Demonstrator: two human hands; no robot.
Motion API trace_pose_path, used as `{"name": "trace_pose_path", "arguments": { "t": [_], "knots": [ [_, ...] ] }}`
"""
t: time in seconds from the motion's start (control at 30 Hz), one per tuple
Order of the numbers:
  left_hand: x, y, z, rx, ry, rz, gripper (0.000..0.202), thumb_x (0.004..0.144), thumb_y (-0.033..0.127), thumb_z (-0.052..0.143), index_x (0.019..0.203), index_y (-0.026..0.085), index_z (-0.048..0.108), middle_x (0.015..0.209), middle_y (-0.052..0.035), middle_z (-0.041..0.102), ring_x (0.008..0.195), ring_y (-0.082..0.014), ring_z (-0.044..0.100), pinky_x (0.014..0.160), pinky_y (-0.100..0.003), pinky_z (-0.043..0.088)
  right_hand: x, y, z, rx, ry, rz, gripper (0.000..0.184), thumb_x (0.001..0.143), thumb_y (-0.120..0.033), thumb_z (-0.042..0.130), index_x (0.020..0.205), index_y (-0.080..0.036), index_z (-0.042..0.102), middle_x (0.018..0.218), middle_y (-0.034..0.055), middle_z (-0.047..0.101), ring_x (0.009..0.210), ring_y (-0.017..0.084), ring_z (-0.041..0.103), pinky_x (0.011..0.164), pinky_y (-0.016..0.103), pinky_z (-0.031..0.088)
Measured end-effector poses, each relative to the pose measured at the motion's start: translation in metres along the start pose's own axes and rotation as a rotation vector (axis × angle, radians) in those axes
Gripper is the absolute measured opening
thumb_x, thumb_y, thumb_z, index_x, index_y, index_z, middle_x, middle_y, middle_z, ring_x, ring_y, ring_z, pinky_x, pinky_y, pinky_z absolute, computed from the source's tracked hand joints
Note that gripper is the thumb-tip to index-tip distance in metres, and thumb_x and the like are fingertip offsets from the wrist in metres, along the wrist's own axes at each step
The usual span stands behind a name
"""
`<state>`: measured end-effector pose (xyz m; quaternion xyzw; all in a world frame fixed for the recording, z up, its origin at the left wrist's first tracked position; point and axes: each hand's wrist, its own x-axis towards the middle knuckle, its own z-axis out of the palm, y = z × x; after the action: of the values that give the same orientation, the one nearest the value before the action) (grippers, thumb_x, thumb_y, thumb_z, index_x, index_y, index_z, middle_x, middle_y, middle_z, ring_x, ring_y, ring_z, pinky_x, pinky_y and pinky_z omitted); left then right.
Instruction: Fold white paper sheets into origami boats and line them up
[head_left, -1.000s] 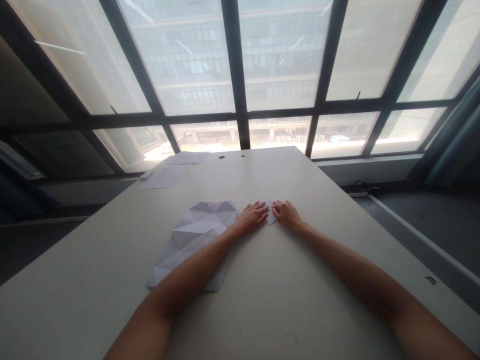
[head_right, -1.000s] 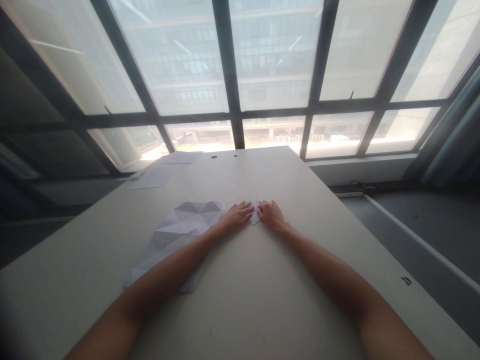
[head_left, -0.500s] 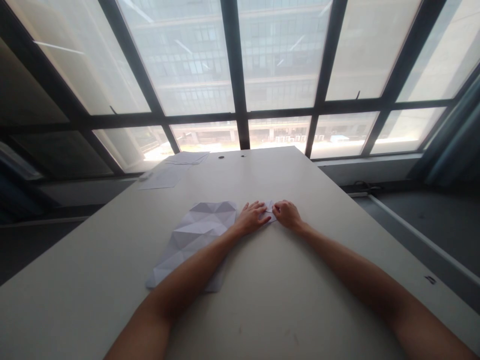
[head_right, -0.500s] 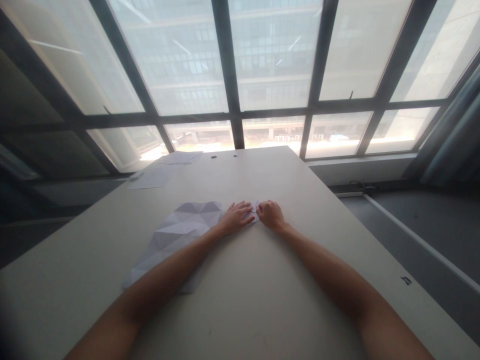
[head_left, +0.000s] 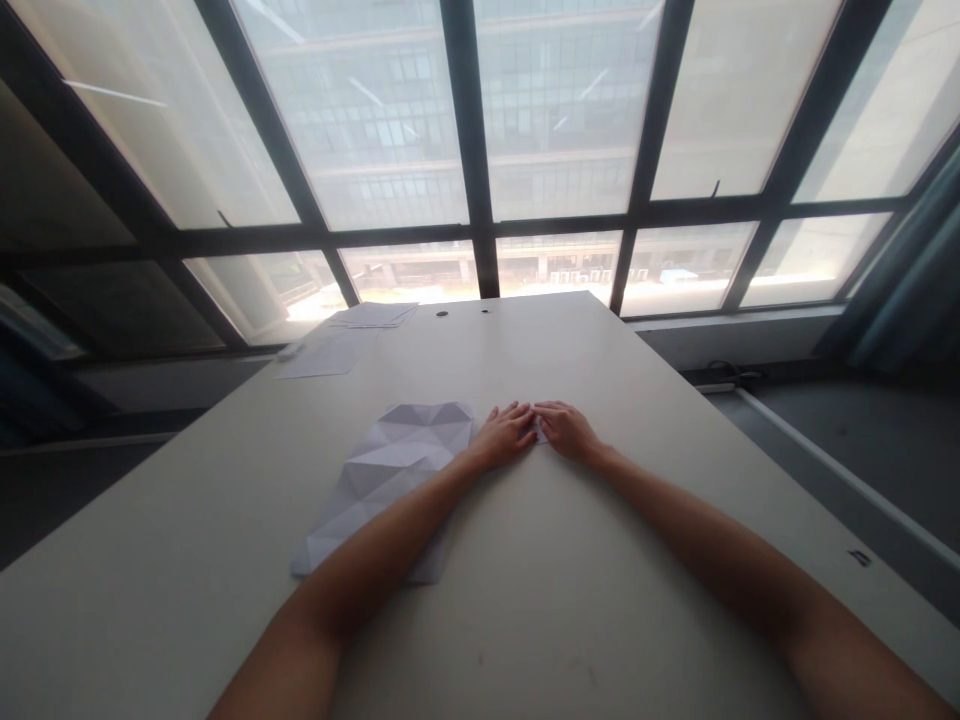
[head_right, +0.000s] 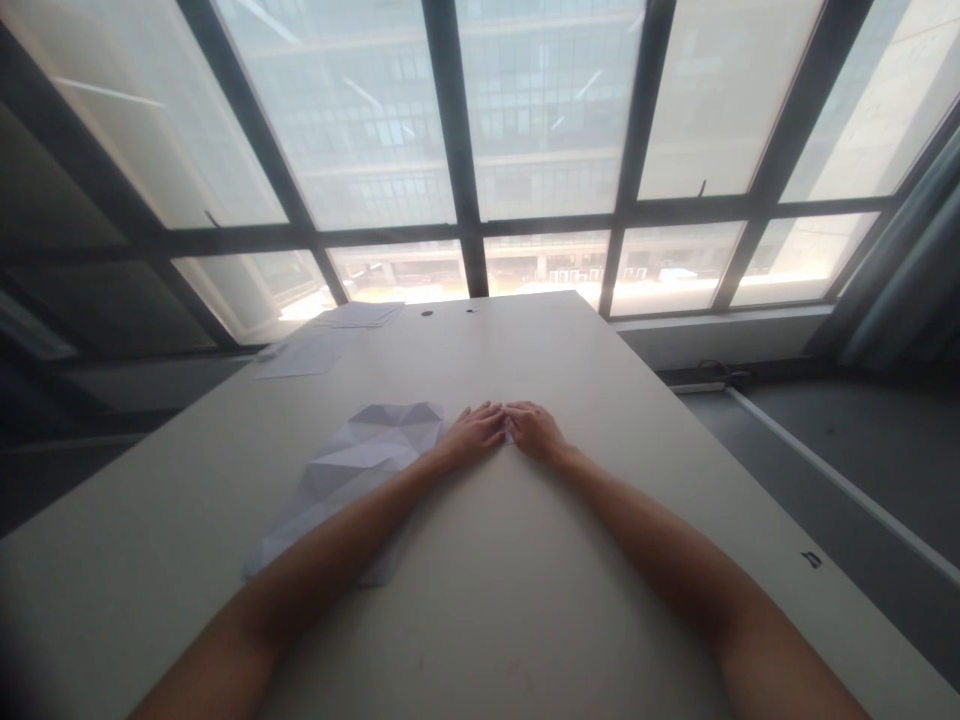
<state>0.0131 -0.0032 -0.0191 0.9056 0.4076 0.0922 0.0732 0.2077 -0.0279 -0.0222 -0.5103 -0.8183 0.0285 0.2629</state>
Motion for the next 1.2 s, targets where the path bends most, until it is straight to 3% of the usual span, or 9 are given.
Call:
{"name": "trace_pose_path", "arguments": {
  "t": [0.07, 0.2, 0.5, 0.67, 0.8, 1.03, 1.2],
  "knots": [
    [-0.0002, 0.0003, -0.0005, -0.005, -0.013, 0.011, 0.054, 0.102, 0.047, 0.039, 0.154, 0.034, 0.031, 0.163, -0.004, 0.03, 0.152, -0.0265, 0.021, 0.12, -0.059, 0.017, 0.0002, 0.0014, 0.0045, -0.001, -0.056, -0.003, 0.044, 0.102, -0.025, 0.038, 0.142, -0.021, 0.054, 0.147, 0.0091, 0.055, 0.137, 0.021, 0.046, 0.114, 0.038, 0.031],
    [-0.0009, 0.0006, -0.0037, 0.012, -0.065, 0.043, 0.054, 0.104, 0.046, 0.036, 0.156, 0.036, 0.028, 0.165, -0.0031, 0.025, 0.153, -0.0273, 0.018, 0.12, -0.061, 0.013, 0.0021, 0.0058, 0.0096, -0.044, -0.143, 0.165, 0.049, 0.104, -0.027, 0.028, 0.15, -0.021, 0.044, 0.157, 0.0103, 0.042, 0.148, 0.024, 0.03, 0.119, 0.05, 0.021],
    [-0.0022, 0.0032, -0.0075, -0.007, -0.089, 0.059, 0.059, 0.104, 0.05, 0.031, 0.159, 0.035, 0.019, 0.166, -0.0028, 0.018, 0.154, -0.0266, 0.013, 0.12, -0.059, 0.01, 0.0029, 0.0065, 0.0064, -0.059, -0.23, 0.173, 0.056, 0.1, -0.02, 0.032, 0.156, -0.018, 0.034, 0.163, 0.012, 0.028, 0.152, 0.026, 0.02, 0.12, 0.057, 0.016],
    [-0.0005, 0.0019, -0.0037, 0.013, -0.064, 0.02, 0.06, 0.103, 0.046, 0.033, 0.158, 0.024, 0.025, 0.164, -0.0081, 0.025, 0.153, -0.0239, 0.018, 0.121, -0.053, 0.014, 0.0023, 0.0053, 0.0058, -0.08, -0.229, 0.168, 0.052, 0.1, -0.02, 0.034, 0.152, -0.02, 0.042, 0.16, 0.0121, 0.035, 0.149, 0.024, 0.027, 0.12, 0.054, 0.017],
    [0.0004, 0.002, -0.0015, 0.04, -0.033, -0.016, 0.057, 0.104, 0.047, 0.031, 0.155, 0.021, 0.032, 0.163, -0.0098, 0.029, 0.152, -0.0235, 0.022, 0.121, -0.05, 0.017, 0.0031, 0.0029, 0.0047, -0.077, -0.199, 0.194, 0.048, 0.101, -0.023, 0.037, 0.147, -0.02, 0.047, 0.158, 0.0118, 0.04, 0.147, 0.023, 0.032, 0.119, 0.051, 0.019],
    [0.0004, 0.0032, 0.0009, 0.058, 0.029, -0.153, 0.059, 0.101, 0.05, 0.034, 0.152, 0.02, 0.037, 0.161, -0.012, 0.033, 0.15, -0.0291, 0.026, 0.12, -0.057, 0.018, 0.0034, 0.003, 0.0029, -0.074, -0.164, 0.189, 0.042, 0.099, -0.026, 0.048, 0.139, -0.02, 0.055, 0.152, 0.0132, 0.048, 0.144, 0.024, 0.038, 0.118, 0.048, 0.024],
    [0.0004, 0.0028, 0.0014, 0.082, 0.038, -0.208, 0.07, 0.098, 0.06, 0.034, 0.153, 0.016, 0.036, 0.162, -0.015, 0.03, 0.151, -0.0331, 0.022, 0.12, -0.059, 0.017, 0.0052, 0.0066, 0.0008, -0.048, -0.113, 0.18, 0.029, 0.097, -0.02, 0.05, 0.118, -0.021, 0.069, 0.137, 0.0093, 0.063, 0.135, 0.02, 0.049, 0.113, 0.038, 0.032]
  ]
}}
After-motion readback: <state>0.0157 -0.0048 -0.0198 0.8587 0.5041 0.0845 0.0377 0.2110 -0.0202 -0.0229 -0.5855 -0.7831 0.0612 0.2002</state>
